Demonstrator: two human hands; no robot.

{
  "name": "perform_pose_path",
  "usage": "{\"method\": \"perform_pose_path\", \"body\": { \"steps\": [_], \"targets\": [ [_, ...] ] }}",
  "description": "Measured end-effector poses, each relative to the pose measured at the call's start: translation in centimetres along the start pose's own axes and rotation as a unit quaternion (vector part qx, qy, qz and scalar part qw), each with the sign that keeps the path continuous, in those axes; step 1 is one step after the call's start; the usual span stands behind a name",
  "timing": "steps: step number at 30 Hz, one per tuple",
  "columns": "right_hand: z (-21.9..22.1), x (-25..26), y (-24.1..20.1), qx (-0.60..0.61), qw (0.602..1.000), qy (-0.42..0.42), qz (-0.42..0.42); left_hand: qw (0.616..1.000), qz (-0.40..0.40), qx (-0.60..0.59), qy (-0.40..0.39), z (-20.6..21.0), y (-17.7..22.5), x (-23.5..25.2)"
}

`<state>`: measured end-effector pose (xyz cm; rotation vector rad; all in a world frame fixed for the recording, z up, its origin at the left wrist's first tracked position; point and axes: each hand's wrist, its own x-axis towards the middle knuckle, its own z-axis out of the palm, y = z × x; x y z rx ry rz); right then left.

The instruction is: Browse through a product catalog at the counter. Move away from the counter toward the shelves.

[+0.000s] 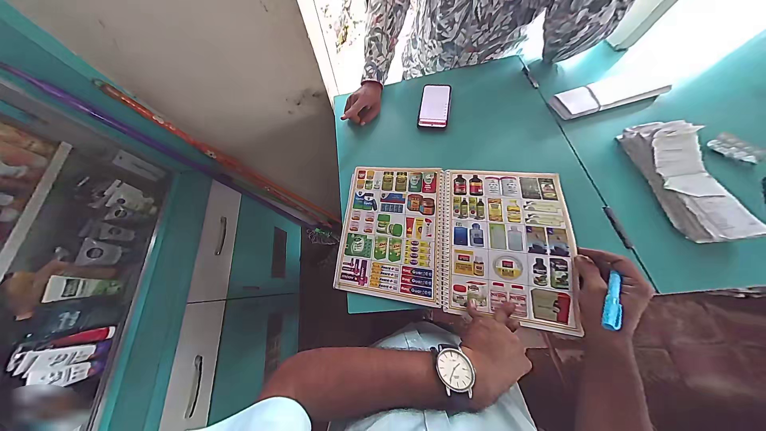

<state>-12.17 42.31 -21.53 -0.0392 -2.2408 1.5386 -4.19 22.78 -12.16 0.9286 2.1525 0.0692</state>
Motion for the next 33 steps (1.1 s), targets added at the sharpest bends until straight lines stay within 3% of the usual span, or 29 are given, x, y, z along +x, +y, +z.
{"method": "perform_pose_path", "body": {
  "steps": [10,20,27,33],
  "targets": [
    [-0.1,-0.1,0.4,-0.035,0.999,0.006,-0.032,1.0,-0.015,0.008,0.026,-1.9,0.9,0.6],
    [-0.1,-0.4,0.4,0.011,0.999,-0.032,0.022,0.995,-0.038,-0.075,0.046,-2.3,2.9,2.2],
    [-0.3,-0.8,0.5,-0.003,0.998,-0.046,0.04,0.997,-0.006,-0.057,0.048,-1.5,2.3,1.9],
    [-0.2,-0.6,0.5,-0.006,1.0,-0.029,0.006,0.998,0.022,-0.043,0.035,-1.2,1.9,2.1]
  ]
}}
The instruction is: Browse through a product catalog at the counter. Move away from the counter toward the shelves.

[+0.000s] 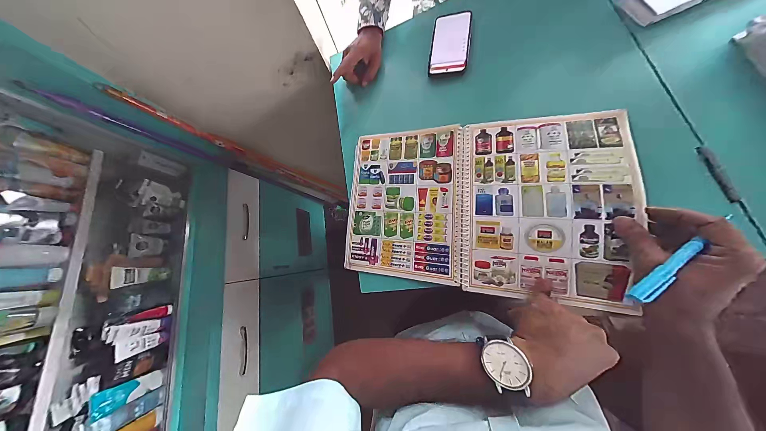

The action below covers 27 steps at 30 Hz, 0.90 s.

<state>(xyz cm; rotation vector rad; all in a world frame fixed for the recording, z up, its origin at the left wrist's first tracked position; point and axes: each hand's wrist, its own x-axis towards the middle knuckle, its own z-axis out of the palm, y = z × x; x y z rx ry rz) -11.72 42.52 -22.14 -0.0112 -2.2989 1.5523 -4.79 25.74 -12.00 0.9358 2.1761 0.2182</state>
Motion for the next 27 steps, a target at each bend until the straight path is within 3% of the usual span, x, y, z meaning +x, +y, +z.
{"method": "perform_pose_path", "body": {
  "steps": [10,27],
  "targets": [
    [-0.1,-0.3,-0.1,-0.043,0.999,0.002,-0.003,0.995,0.086,0.017,0.052,1.5,-2.5,-1.7],
    [0.4,-0.5,-0.5,-0.05,0.998,0.007,-0.03,0.993,0.054,-0.033,0.1,3.6,-4.8,-3.2]
  ]
}}
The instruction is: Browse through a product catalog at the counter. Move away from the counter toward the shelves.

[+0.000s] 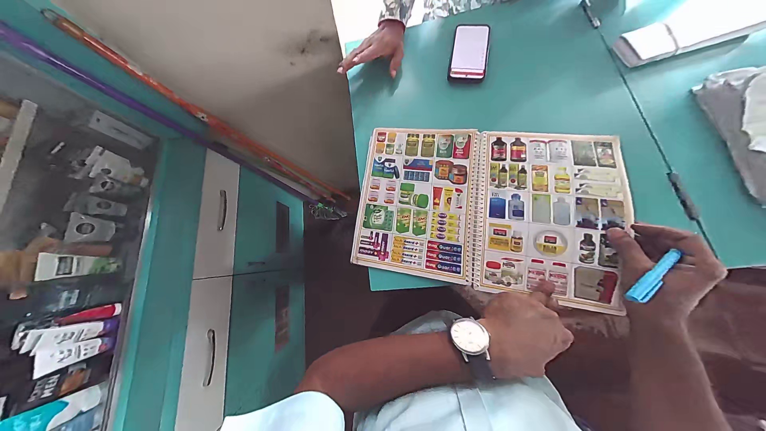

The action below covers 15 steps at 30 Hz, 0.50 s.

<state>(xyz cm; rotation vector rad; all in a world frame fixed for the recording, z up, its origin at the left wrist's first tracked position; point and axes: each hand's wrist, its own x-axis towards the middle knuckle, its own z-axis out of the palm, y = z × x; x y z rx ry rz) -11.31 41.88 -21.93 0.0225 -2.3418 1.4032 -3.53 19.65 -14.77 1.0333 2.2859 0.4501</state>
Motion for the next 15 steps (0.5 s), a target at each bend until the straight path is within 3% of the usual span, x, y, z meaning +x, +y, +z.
{"method": "perform_pose_path", "body": {
  "steps": [5,7,10,13,15],
  "targets": [
    [0.1,0.3,-0.3,0.014,1.0,0.002,-0.002,0.993,0.071,-0.063,0.069,0.3,-2.3,-4.0],
    [0.2,0.3,-0.5,0.022,1.0,0.003,0.009,0.974,0.114,-0.123,0.153,0.4,-3.6,-6.4],
    [0.3,0.3,-0.2,0.042,0.999,-0.003,0.022,0.896,0.09,-0.198,0.386,2.0,-6.2,-9.9],
    [-0.1,0.6,-1.2,0.032,0.998,-0.021,0.05,0.775,-0.052,-0.214,0.592,4.7,-9.1,-11.7],
    [-1.0,0.8,-2.5,0.027,0.995,-0.02,0.097,0.7,-0.133,-0.217,0.667,6.3,-10.5,-11.8]
  ]
}}
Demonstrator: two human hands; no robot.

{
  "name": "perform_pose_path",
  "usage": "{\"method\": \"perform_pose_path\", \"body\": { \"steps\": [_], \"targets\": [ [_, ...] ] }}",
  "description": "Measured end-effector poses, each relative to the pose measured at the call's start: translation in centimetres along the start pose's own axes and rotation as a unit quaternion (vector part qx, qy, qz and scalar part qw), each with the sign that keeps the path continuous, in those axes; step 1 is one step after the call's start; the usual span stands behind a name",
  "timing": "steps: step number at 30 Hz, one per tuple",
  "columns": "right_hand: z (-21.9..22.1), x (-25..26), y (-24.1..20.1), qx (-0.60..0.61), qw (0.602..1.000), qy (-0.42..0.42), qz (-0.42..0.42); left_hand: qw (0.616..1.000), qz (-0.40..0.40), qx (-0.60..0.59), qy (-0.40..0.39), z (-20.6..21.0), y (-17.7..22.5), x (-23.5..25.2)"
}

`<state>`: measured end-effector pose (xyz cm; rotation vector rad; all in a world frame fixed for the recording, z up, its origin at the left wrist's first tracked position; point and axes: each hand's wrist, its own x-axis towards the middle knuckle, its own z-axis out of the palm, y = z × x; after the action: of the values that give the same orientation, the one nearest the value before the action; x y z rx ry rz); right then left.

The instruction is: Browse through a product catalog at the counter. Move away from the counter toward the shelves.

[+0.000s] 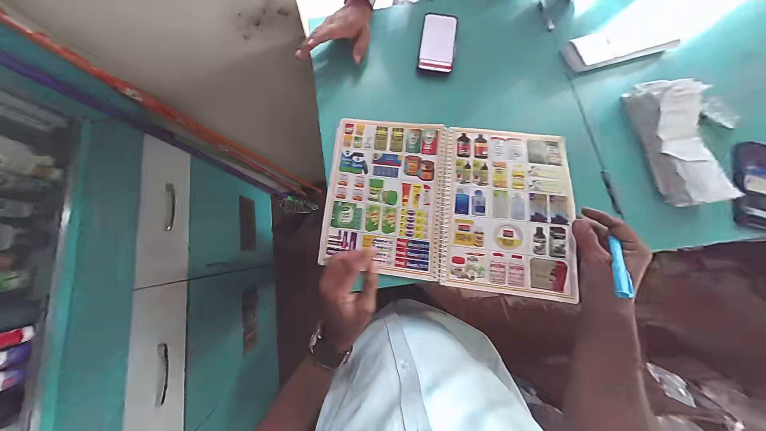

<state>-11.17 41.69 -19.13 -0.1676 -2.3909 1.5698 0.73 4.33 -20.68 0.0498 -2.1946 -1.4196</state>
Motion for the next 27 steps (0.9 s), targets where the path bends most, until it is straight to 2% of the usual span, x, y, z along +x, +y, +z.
{"method": "perform_pose_path", "body": {
  "steps": [4,7,11,16,23,27],
  "targets": [
    [-1.6,-1.6,-0.5,0.048,0.997,-0.02,0.056,0.993,0.002,-0.036,0.109,0.0,-2.5,-0.4],
    [-3.0,-4.0,-0.6,0.031,0.998,-0.035,0.052,0.99,-0.004,-0.036,0.138,1.1,-2.8,0.1],
    [-4.0,-7.5,-0.9,0.004,0.999,-0.025,0.048,0.993,-0.012,0.011,0.117,1.6,-3.1,-0.1],
    [-4.0,-9.4,-0.1,0.099,0.991,-0.033,0.085,0.983,0.075,0.14,0.091,0.9,-4.3,-0.2],
    [-3.9,-9.8,0.9,0.103,0.992,-0.016,0.075,0.979,0.081,0.17,0.076,1.0,-4.7,-0.1],
    [-4.2,-9.7,1.0,0.058,0.997,-0.016,0.053,0.982,0.059,0.17,0.063,1.0,-4.2,-0.3]
  ]
}}
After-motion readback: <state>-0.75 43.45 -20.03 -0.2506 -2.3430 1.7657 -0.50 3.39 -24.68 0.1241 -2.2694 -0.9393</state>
